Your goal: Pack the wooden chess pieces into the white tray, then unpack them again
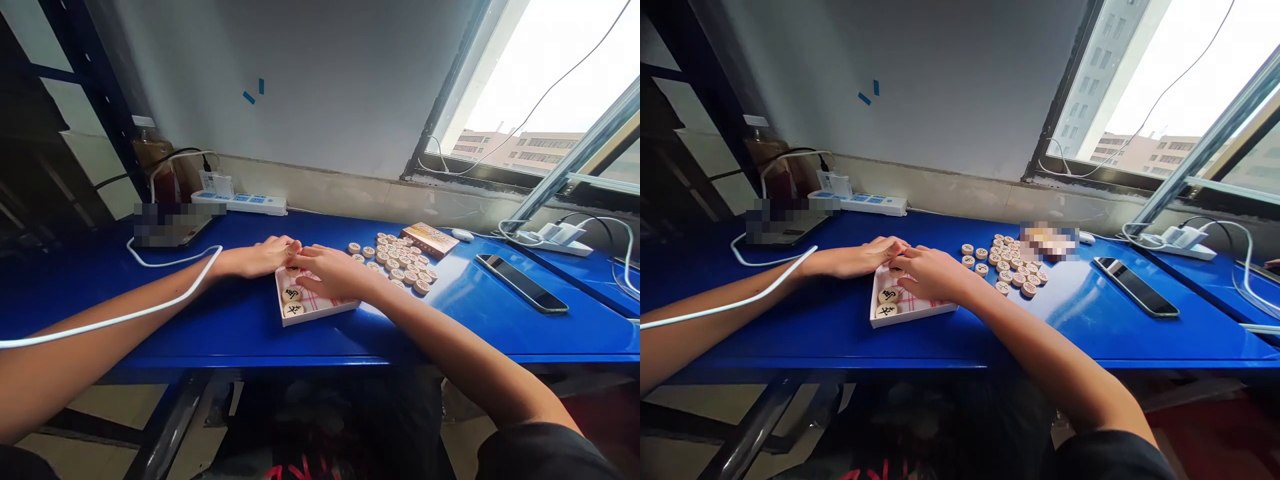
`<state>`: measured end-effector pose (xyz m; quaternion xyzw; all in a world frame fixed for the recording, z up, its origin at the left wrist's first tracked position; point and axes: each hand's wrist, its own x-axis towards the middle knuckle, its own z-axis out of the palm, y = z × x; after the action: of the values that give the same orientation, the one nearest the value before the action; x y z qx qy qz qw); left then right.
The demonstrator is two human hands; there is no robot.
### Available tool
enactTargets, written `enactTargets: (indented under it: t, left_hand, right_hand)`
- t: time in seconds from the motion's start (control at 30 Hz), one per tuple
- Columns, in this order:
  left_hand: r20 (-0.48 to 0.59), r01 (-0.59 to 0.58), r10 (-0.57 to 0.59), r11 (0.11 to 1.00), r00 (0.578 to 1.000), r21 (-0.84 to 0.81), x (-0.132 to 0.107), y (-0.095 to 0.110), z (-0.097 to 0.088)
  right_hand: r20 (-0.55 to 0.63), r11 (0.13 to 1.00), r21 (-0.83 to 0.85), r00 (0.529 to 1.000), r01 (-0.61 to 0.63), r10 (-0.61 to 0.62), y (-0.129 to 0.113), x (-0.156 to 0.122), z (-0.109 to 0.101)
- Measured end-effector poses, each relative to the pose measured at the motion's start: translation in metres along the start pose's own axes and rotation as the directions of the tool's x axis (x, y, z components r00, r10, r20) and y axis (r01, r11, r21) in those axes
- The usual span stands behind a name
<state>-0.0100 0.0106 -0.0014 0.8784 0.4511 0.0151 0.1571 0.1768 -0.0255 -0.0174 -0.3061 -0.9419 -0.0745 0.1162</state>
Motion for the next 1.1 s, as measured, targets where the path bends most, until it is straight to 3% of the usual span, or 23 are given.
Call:
enactTargets:
  t: [0.3, 0.53, 0.73, 0.83, 0.93, 1.1]
  left_hand:
    - [-0.027, -0.023, 0.022, 0.998, 0.999, -0.053, 0.002, -0.005, 0.004]
    - [-0.031, -0.094, 0.095, 0.995, 0.995, 0.033, 0.003, -0.007, 0.004]
    - [0.013, -0.122, 0.122, 0.989, 0.992, 0.088, 0.002, -0.005, -0.003]
    - [0.021, -0.129, 0.127, 0.985, 0.992, 0.111, 0.002, -0.005, -0.003]
    - [0.032, -0.116, 0.113, 0.986, 0.993, 0.119, 0.0, -0.003, -0.003]
    - [0.036, -0.109, 0.105, 0.987, 0.994, 0.118, -0.002, 0.0, -0.003]
  right_hand:
    - [0.0, 0.996, -0.068, 0.999, -0.051, 0.051, -0.004, 0.004, -0.003]
    - [0.006, 0.99, -0.138, 0.999, -0.037, 0.038, -0.006, -0.001, -0.002]
    - [-0.09, 0.987, -0.141, 0.994, -0.073, 0.06, -0.001, -0.01, -0.023]
    - [-0.241, 0.985, -0.091, 0.963, -0.146, 0.121, 0.012, -0.022, -0.041]
    - [-0.374, 0.971, 0.009, 0.899, -0.24, 0.226, 0.028, -0.036, -0.057]
    - [-0.428, 0.94, 0.056, 0.843, -0.336, 0.326, 0.044, -0.055, -0.071]
